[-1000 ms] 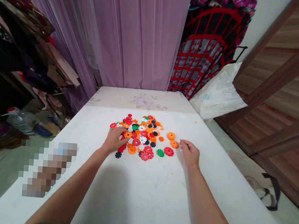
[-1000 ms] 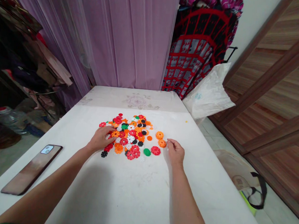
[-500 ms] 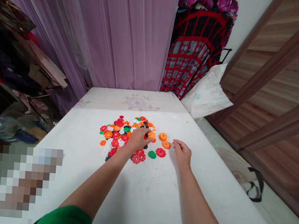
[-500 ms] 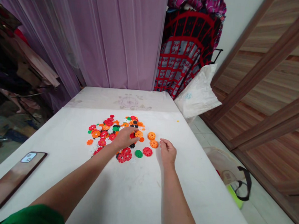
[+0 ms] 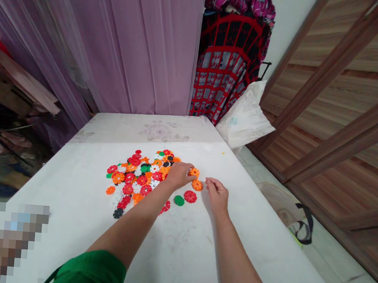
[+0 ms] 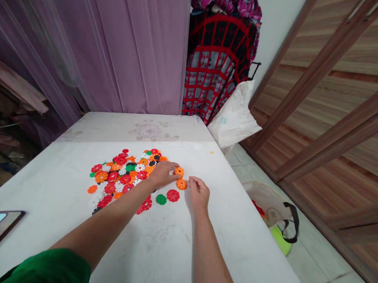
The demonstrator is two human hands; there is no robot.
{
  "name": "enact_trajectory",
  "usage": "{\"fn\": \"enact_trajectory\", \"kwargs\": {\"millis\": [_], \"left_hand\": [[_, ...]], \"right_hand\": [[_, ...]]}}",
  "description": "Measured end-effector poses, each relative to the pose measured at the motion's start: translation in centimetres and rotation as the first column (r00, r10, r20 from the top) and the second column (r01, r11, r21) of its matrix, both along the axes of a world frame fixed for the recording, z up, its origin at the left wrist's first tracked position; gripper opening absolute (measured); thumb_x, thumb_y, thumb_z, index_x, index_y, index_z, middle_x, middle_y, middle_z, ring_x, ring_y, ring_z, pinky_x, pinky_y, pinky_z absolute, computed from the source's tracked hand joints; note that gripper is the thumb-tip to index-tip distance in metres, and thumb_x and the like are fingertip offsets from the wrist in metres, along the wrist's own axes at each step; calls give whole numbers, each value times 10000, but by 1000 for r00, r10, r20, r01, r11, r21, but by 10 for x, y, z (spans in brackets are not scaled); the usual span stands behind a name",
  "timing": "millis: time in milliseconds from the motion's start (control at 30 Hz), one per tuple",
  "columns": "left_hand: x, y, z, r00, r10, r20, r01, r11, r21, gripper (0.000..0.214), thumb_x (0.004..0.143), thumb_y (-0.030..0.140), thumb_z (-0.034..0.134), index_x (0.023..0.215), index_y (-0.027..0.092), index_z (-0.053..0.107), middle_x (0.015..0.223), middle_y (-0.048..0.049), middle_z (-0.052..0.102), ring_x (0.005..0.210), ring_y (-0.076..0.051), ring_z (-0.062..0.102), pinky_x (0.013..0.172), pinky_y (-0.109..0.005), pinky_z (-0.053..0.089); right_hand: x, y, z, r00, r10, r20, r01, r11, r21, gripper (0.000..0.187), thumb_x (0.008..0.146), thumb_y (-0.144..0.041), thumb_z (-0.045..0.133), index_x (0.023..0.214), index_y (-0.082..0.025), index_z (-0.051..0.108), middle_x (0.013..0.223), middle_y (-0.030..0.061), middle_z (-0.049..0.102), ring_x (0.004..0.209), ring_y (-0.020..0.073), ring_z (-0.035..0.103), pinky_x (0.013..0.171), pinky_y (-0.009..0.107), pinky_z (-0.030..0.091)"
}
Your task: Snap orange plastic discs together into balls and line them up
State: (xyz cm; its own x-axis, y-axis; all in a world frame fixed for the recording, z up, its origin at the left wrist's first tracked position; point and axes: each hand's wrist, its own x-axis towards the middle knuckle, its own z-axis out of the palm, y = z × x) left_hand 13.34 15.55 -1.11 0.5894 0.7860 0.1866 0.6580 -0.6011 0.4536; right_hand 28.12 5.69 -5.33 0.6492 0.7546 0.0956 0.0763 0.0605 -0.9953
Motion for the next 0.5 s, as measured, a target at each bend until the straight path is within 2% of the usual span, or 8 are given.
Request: {"fn": "enact_trajectory", "kwargs": {"millis": [300, 500], "left_hand": [[0, 2, -3, 999, -13, -38, 13, 1000, -4, 392, 797, 407, 665, 1145, 227, 671, 1107, -62, 733, 1072, -233, 650, 1001, -373, 442], [-6, 0, -6, 1000, -15, 2, 15, 1000, 25, 443, 791, 416, 674, 1184, 212, 659, 1134, -77, 726, 1087, -239, 648, 1002, -384, 452]], "right_hand": [[-2, -1, 3, 999, 9, 44, -10, 1000, 11, 308, 676, -444, 648, 773, -172, 756, 715, 49, 715, 617, 155, 586, 621, 296, 500], [-2, -1, 5, 999, 30, 42, -30, 1000, 1, 308, 675, -452, 648, 785, -184, 751, 735, 48, 712, 651, 165, 604, 658, 309, 503]]}}
